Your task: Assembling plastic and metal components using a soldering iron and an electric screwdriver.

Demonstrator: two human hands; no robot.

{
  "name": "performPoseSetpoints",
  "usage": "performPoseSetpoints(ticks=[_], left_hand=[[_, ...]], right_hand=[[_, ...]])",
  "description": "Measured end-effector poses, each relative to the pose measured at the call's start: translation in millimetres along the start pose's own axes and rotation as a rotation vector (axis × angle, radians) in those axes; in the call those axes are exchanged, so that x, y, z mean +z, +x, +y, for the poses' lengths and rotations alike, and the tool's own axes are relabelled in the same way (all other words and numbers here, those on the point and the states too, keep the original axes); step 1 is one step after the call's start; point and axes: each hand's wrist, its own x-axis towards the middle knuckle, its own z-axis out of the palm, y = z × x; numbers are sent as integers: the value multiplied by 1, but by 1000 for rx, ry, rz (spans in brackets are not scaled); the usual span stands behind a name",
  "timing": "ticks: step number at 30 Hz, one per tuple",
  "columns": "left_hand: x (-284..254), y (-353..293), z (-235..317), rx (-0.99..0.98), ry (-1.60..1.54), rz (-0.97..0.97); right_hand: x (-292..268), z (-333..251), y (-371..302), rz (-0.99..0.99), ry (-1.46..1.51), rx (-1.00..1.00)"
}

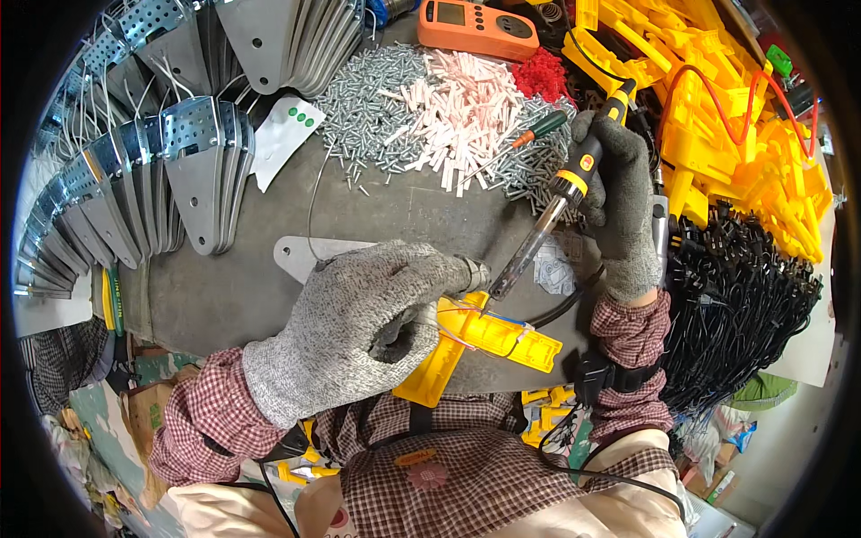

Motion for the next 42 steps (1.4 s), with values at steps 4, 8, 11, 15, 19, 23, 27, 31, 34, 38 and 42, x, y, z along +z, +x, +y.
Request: performPoseSetpoints(ticks=[4, 8, 11, 15, 19, 23, 27, 31, 34, 38, 42], left_hand=[[0, 1, 1, 24, -8, 5], [-1, -1, 0, -38, -11, -18], [0, 1, -1, -13, 3, -48], [2, -2, -7, 57, 48, -63], [2, 2, 2, 17, 87, -50], [3, -1, 6, 79, 68, 51], [-6, -14, 16, 132, 164, 10], [3, -20, 21, 282, 336, 5], [9, -24, 19, 261, 372, 25], [11, -23, 20, 261, 414, 39], [11, -23, 20, 234, 419, 8]], right_hand=[[1, -1, 0, -34, 16, 7], [-3, 1, 2, -49, 4, -11], [-1, 0, 1, -10, 10, 11], [2, -1, 1, 15, -28, -3], [-7, 0, 2, -60, 28, -18], [-3, -4, -2, -68, -26, -47], [-7, -8, -4, -7, 14, -83], [-14, -13, -2, -51, 130, -113], [5, -18, -16, -42, 31, -72], [1, -16, -24, -163, 72, -47], [10, -18, -28, -113, -63, -55]])
